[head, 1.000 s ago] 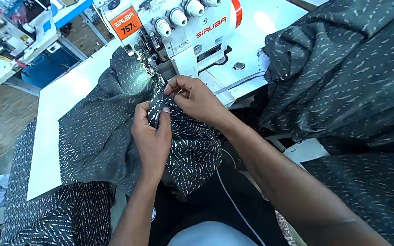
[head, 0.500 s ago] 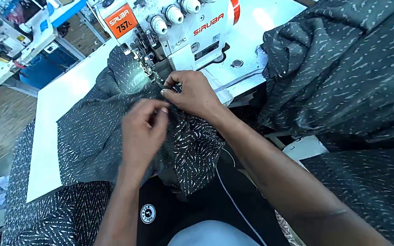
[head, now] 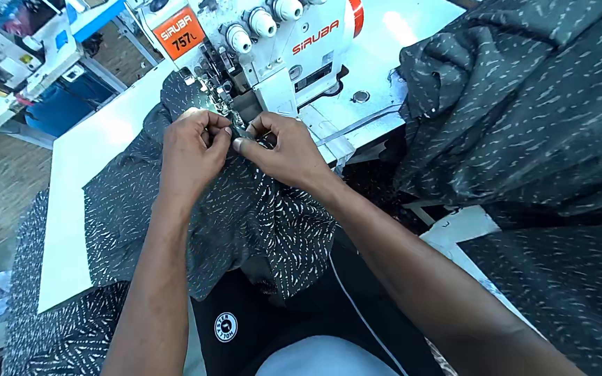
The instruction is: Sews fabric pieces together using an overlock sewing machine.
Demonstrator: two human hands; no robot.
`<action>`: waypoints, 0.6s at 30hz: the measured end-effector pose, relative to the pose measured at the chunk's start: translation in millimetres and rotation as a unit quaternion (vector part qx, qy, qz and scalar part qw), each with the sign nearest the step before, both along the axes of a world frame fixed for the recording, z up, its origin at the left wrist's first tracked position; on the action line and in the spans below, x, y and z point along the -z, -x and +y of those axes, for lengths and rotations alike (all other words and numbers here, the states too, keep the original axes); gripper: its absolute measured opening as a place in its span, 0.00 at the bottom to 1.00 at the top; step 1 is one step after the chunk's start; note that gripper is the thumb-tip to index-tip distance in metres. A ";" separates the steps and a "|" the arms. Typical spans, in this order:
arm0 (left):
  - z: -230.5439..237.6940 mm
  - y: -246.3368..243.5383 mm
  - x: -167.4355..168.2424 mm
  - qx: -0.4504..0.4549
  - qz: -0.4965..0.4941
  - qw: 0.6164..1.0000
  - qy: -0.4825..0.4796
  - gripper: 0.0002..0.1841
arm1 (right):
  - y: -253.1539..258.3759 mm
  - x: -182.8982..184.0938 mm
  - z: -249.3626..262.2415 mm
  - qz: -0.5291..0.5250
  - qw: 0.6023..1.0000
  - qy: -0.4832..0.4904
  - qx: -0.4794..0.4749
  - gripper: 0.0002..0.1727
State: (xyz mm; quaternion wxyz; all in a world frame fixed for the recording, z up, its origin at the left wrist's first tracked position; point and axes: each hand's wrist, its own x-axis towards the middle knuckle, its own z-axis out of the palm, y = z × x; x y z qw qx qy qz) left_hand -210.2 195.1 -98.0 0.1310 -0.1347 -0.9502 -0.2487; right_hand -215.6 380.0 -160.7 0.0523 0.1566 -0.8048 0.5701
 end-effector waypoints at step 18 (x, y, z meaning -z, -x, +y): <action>-17.8 18.5 11.8 0.116 0.011 0.991 -0.067 0.08 | -13.3 19.4 11.5 -0.049 0.974 0.220 0.004 0.06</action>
